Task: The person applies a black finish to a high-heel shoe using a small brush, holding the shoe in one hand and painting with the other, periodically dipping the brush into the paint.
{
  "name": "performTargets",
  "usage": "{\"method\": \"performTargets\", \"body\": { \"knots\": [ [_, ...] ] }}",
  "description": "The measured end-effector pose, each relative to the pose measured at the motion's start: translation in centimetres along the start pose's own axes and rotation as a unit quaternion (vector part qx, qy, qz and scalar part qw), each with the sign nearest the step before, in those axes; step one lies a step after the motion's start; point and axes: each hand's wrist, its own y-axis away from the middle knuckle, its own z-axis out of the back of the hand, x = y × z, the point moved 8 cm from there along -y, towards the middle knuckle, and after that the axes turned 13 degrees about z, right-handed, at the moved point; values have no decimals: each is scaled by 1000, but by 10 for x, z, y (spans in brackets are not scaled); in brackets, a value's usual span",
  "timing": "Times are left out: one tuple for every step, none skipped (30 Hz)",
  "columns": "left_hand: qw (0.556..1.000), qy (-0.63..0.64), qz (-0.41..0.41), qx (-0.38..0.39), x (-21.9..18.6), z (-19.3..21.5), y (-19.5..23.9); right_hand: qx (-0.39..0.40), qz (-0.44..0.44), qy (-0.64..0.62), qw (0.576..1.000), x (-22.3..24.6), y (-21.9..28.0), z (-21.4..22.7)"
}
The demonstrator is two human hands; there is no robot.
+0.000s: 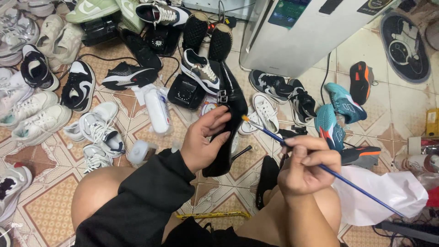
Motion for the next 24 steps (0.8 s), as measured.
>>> {"method": "performTargets", "body": {
  "knots": [
    [1000, 0, 1, 0, 1, -1, 0, 0, -1, 0, 1000, 2, -2, -1],
    [1000, 7, 2, 3, 1, -1, 0, -1, 9, 13, 1000, 6, -5, -2],
    [1000, 14, 3, 6, 1, -2, 0, -2, 19, 26, 999, 9, -8, -3],
    [1000, 15, 3, 5, 2, -2, 1, -2, 18, 26, 1000, 9, -9, -4],
    [1000, 18, 2, 5, 1, -2, 1, 63, 38, 58, 996, 12, -10, -14],
    [1000, 21, 1, 6, 1, -2, 1, 126, 59, 89, 986, 15, -10, -25],
    [1000, 21, 2, 6, 2, -2, 1, 126, 58, 89, 986, 13, -6, -23],
    [1000, 26, 3, 2, 3, -2, 0, 104, 51, 59, 991, 12, -3, -17],
    [1000, 31, 4, -1, 5, -2, -1, 83, 44, 28, 995, 10, 1, -12],
    [1000, 31, 3, -2, 3, -2, -1, 83, 45, 27, 995, 12, -3, -14],
    [1000, 29, 8, 3, 2, -2, -1, 81, 63, 52, 993, 17, -7, -15],
    [1000, 27, 13, 9, 2, -3, 0, 78, 81, 78, 991, 23, -10, -15],
    [1000, 27, 14, 8, 2, -3, 0, 78, 80, 77, 991, 24, -10, -16],
    [1000, 28, 9, 6, 2, -2, 1, 112, 68, 87, 988, 22, -9, -22],
    [1000, 29, 4, 4, 1, -1, 1, 146, 56, 96, 983, 20, -8, -27],
    [1000, 28, 4, 5, 1, -1, 1, 145, 56, 97, 983, 17, -4, -24],
    [1000, 27, 3, 4, 1, -2, 1, 97, 52, 74, 991, 15, -2, -14],
    [1000, 26, 1, 2, 0, -1, 1, 49, 47, 49, 997, 12, 0, -5],
    [1000, 26, 0, 2, -1, -1, 1, 49, 48, 49, 996, 12, -2, -7],
    [1000, 18, -1, 14, -3, -3, 2, 48, 48, 57, 996, 12, -4, -8],
    [1000, 11, -2, 25, -4, -5, 4, 48, 47, 65, 996, 12, -5, -10],
    [1000, 11, -1, 25, -5, -5, 4, 48, 47, 66, 996, 12, -5, -10],
    [1000, 4, 5, 23, -5, -6, 4, 51, 30, 79, 995, 8, -4, -10],
    [1000, -2, 11, 22, -5, -7, 4, 54, 13, 93, 994, 5, -3, -9]
  ]
}}
